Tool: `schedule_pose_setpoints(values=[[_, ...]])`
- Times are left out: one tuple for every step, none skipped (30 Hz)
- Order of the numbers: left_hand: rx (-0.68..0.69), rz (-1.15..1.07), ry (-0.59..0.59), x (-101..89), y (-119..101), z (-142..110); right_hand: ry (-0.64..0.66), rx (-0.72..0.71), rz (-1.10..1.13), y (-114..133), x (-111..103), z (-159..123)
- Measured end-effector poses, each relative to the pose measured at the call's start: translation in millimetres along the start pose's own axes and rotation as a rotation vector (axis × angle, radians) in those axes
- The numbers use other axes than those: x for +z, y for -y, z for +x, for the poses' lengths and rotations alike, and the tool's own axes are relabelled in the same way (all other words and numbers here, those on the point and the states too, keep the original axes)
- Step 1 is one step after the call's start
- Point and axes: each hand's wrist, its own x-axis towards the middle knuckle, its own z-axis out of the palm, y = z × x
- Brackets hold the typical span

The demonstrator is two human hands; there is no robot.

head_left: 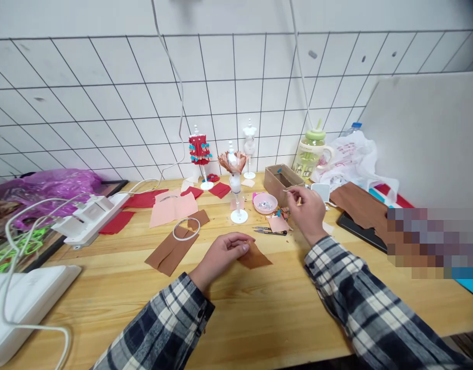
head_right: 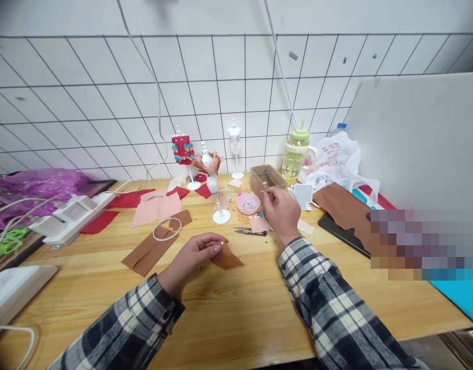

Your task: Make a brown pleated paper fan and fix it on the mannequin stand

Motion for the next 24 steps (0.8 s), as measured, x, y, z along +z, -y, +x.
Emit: schedule_pose_setpoints(values=[[-0.006, -0.016, 0.016, 0.8, 2, 0, 0.006, -0.010, -0.044, -7, 1, 7], [-0.007, -0.015, 0.023, 1.6, 4, 1, 0.008, -0.016, -0.076, -14, 3, 13], [-0.005, 0.004, 0.021, 2.3, 6, 1, -0.001, -0.014, -0.097, -19, 6, 19], [-0.004, 0.036, 0.015, 2.8, 8, 2, -0.009, -0.011, -0.110, -23, 9, 23], [-0.002, 0.070, 0.006, 3.0, 9, 3, -0.019, -0.002, -0.118, -27, 13, 26], [-0.002, 0.101, -0.002, 2.9, 10, 4, -0.031, 0.011, -0.121, -29, 16, 28], [-0.002, 0.121, -0.009, 2.5, 11, 5, -0.044, 0.023, -0.119, -31, 19, 28], [-0.001, 0.126, -0.017, 1.9, 11, 5, -0.060, 0.031, -0.112, -31, 20, 27], [0.000, 0.122, -0.020, 1.2, 11, 6, -0.078, 0.029, -0.095, -30, 21, 24], [0.002, 0.111, -0.019, 0.5, 11, 7, -0.091, 0.017, -0.065, -28, 21, 20], [0.004, 0.098, -0.014, -0.2, 11, 7, -0.088, -0.009, -0.018, -23, 19, 14], [0.007, 0.090, -0.006, -0.9, 11, 8, -0.062, -0.036, 0.048, -16, 17, 6], [0.013, 0.085, -0.002, -1.5, 11, 8, 0.012, -0.062, 0.138, -7, 14, -1], [0.019, 0.084, 0.000, -2.0, 12, 8, 0.132, -0.070, 0.242, 3, 10, -10], [0.026, 0.083, -0.004, -2.4, 12, 8, 0.266, -0.034, 0.365, 15, 7, -17], [0.035, 0.082, -0.013, -2.8, 13, 8, 0.407, 0.035, 0.506, 26, 4, -25], [0.044, 0.080, -0.025, -3.1, 14, 8, 0.557, 0.118, 0.636, 37, 1, -31], [0.053, 0.077, -0.041, -3.3, 15, 9, 0.707, 0.194, 0.738, 46, 0, -37], [0.062, 0.076, -0.056, -3.4, 15, 8, 0.834, 0.238, 0.798, 53, -1, -41], [0.068, 0.079, -0.068, -3.3, 15, 8, 0.925, 0.276, 0.841, 58, -1, -45], [0.075, 0.085, -0.080, -3.2, 15, 8, 0.992, 0.323, 0.876, 61, -1, -48], [0.080, 0.092, -0.091, -2.8, 15, 8, 1.032, 0.371, 0.901, 61, 0, -50], [0.082, 0.099, -0.100, -2.4, 15, 7, 1.051, 0.421, 0.920, 61, 2, -53], [0.082, 0.107, -0.106, -1.9, 15, 7, 1.059, 0.466, 0.931, 60, 4, -55]])
